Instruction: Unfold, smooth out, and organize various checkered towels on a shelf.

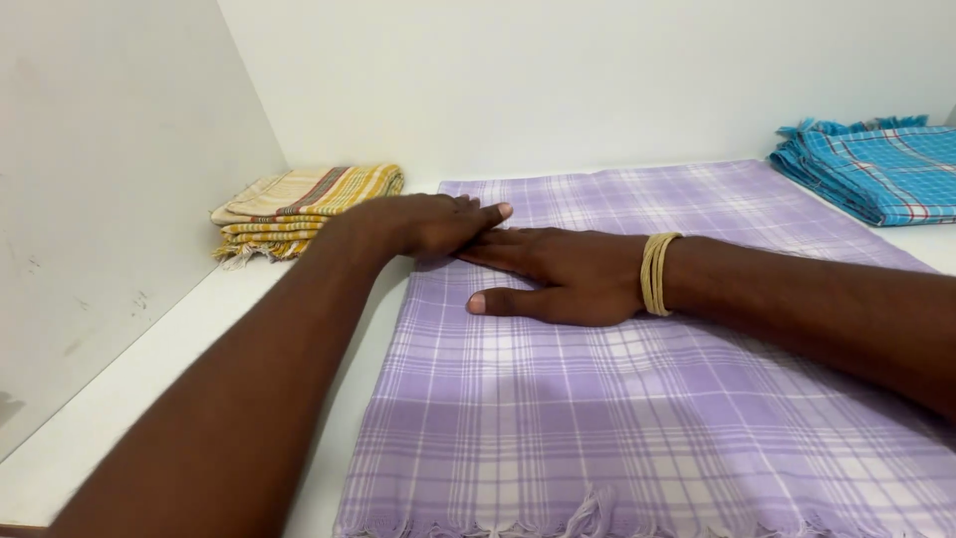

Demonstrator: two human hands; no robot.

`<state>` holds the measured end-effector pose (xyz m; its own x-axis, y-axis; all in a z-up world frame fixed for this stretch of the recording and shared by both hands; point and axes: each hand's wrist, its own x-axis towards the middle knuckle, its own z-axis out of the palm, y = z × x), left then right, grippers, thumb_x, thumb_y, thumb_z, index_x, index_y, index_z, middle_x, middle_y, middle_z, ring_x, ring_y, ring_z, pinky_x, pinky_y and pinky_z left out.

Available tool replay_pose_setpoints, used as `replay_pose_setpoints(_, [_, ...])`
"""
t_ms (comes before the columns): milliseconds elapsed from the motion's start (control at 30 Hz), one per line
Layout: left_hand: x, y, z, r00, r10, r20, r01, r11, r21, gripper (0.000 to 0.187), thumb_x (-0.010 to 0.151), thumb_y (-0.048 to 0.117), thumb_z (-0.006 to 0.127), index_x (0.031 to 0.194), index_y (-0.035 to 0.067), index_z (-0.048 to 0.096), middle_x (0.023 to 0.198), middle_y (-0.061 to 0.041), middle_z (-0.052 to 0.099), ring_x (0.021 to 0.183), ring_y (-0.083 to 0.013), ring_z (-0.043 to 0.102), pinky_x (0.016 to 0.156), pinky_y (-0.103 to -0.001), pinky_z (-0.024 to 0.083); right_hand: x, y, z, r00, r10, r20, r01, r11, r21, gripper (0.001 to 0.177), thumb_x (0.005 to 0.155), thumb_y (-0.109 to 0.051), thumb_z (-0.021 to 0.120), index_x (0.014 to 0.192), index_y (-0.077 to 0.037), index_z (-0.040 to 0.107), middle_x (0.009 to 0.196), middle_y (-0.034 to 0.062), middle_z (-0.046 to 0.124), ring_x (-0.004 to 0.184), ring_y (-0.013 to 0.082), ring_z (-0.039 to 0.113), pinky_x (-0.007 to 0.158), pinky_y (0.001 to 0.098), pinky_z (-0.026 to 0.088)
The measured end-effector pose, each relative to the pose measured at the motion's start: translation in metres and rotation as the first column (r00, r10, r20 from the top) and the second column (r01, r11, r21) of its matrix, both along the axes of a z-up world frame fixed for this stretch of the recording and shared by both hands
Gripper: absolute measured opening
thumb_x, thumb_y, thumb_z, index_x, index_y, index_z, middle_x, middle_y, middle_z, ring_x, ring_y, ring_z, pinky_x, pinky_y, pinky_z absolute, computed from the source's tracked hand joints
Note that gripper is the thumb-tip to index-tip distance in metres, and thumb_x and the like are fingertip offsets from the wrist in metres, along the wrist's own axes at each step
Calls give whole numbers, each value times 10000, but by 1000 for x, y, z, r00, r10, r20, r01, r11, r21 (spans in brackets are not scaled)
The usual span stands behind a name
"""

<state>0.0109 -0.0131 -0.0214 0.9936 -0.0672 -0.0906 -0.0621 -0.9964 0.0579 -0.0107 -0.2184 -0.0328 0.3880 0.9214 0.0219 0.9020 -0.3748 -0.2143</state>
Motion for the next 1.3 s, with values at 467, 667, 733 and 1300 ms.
replay_pose_setpoints(467, [-31,-17,19,982,138,-132,-166,958,-233,1071,859,851,92,1505,119,532,1574,-193,483,1509,-342,390,1210,-634,284,-29,-3,-8,988,98,119,-88,992,-92,1077,931,-816,220,1627,1,126,1702,233,137,1584,361,93,1231,519,138])
replay_pose_setpoints(667, [-25,-18,10,990,90,-109,-106,983,-153,1063,801,895,125,1571,224,421,1654,-131,336,1542,-348,291,1229,-633,239,-54,-13,-9,957,248,150,-242,968,-62,1093,978,-821,237,1634,46,128,1699,297,137,1579,407,121,1221,515,163])
replay_pose_setpoints(733, [-31,-16,12,994,84,-67,-91,990,-108,1064,767,908,138,1584,270,376,1685,-81,258,1554,-335,233,1231,-643,203,-66,-11,-8,945,291,150,-289,957,-35,1093,979,-818,250,1633,49,130,1701,299,139,1579,407,133,1225,506,173])
replay_pose_setpoints(1300, [-29,-1,12,991,84,-106,-105,974,-203,1076,922,856,136,1333,48,715,1505,-216,627,1466,-358,505,1181,-601,362,-41,-6,4,989,141,-33,-139,988,65,815,1035,-642,380,1654,-115,318,1674,136,415,1501,295,442,1213,470,332])
